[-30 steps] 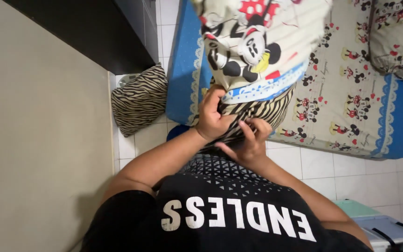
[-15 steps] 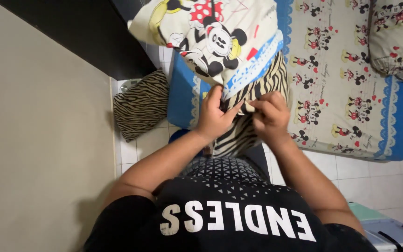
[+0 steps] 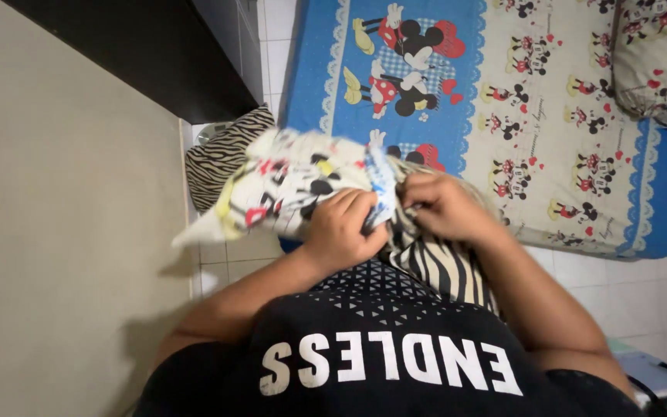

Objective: The person picks up a pillowcase and a pillow, then inserts the pillow into the case by hand. They adjust the fabric and corners to fit the pillow inside, then place the finished pillow on the bed.

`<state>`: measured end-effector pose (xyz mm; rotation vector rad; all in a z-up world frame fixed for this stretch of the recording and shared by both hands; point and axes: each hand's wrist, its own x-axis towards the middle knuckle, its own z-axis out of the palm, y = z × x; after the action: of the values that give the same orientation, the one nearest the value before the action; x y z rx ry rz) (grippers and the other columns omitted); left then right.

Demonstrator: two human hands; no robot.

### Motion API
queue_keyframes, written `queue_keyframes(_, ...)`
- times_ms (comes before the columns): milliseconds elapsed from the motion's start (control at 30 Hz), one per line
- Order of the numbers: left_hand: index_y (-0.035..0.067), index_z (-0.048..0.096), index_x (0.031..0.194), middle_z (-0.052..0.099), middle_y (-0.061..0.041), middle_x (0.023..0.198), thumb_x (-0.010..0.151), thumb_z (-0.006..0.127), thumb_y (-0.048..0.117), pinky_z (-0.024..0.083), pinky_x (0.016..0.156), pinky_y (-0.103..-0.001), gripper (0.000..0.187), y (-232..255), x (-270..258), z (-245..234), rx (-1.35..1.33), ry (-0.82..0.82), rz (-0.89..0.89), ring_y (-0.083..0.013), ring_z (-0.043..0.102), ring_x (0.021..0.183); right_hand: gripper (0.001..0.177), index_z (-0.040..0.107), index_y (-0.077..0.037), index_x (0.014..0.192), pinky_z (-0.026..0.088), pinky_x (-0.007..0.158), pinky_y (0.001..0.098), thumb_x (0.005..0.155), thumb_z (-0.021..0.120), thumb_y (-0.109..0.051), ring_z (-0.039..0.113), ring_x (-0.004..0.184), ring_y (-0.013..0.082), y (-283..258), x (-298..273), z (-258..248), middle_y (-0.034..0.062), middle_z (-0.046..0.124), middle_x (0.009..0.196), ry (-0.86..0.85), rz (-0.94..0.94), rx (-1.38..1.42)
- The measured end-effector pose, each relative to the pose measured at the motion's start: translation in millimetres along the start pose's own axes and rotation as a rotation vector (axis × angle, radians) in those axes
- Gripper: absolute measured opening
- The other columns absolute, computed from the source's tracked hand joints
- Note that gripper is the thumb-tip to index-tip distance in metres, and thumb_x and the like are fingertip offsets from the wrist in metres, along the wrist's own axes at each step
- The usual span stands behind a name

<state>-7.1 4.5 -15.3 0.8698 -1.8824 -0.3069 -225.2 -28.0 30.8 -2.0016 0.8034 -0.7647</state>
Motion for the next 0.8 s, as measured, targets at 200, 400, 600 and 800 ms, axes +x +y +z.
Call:
queue_keyframes(200, 0.005, 0.069, 0.108, 0.065, -0.009, 0.082, 0.086, 0.062, 0.019, 0.055, 0.067, -0.037, 0.026, 11.5, 8.3, -30.5, 0.064, -0.204, 0.074, -0.029, 0.068, 0.076, 0.036, 0.062, 0.0, 0.109, 0.055, 0.085, 0.0524, 0.08, 0.07, -0.019, 0.068, 0.1, 0.0431, 1.6, -0.8, 20.8, 0.0216, 0.065, 0.116, 0.013, -0.064, -0.184)
queue_keyframes(400, 0.002, 0.068, 0.105, 0.065, -0.012, 0.086, 0.098, 0.053, 0.015, 0.051, 0.073, -0.039, 0.021, 10.5, 7.7, -30.8, -0.089, -0.329, 0.202, -0.0313, 0.066, 0.081, 0.039, 0.062, -0.002, 0.121, 0.055, 0.085, 0.0552, 0.091, 0.07, -0.026, 0.066, 0.108, 0.0489, 2.5, 2.0, 19.9, 0.0281, 0.063, 0.129, 0.103, -0.314, -0.333)
queue_keyframes(600, 0.009, 0.069, 0.112, 0.067, -0.009, 0.094, 0.097, 0.058, 0.021, 0.056, 0.081, -0.041, 0.023, -2.4, -21.9, -17.6, -0.063, -0.201, 0.026, -0.0308, 0.069, 0.088, 0.032, 0.06, -0.01, 0.071, 0.048, 0.063, 0.0411, 0.097, 0.062, -0.03, 0.053, 0.069, 0.031, -1.8, 4.7, -5.6, 0.0043, 0.049, 0.068, -0.103, -0.307, -0.355)
queue_keyframes(800, 0.013, 0.069, 0.112, 0.063, 0.0, 0.079, 0.084, 0.077, 0.028, 0.056, 0.06, -0.034, 0.033, -13.6, -62.0, 5.2, 0.047, -0.154, -0.171, -0.0219, 0.07, 0.07, 0.033, 0.066, -0.008, 0.074, 0.049, 0.066, 0.0397, 0.096, 0.066, -0.033, 0.052, 0.067, 0.0304, -5.4, 9.7, -18.1, 0.0058, 0.05, 0.065, -0.081, -0.287, -0.3)
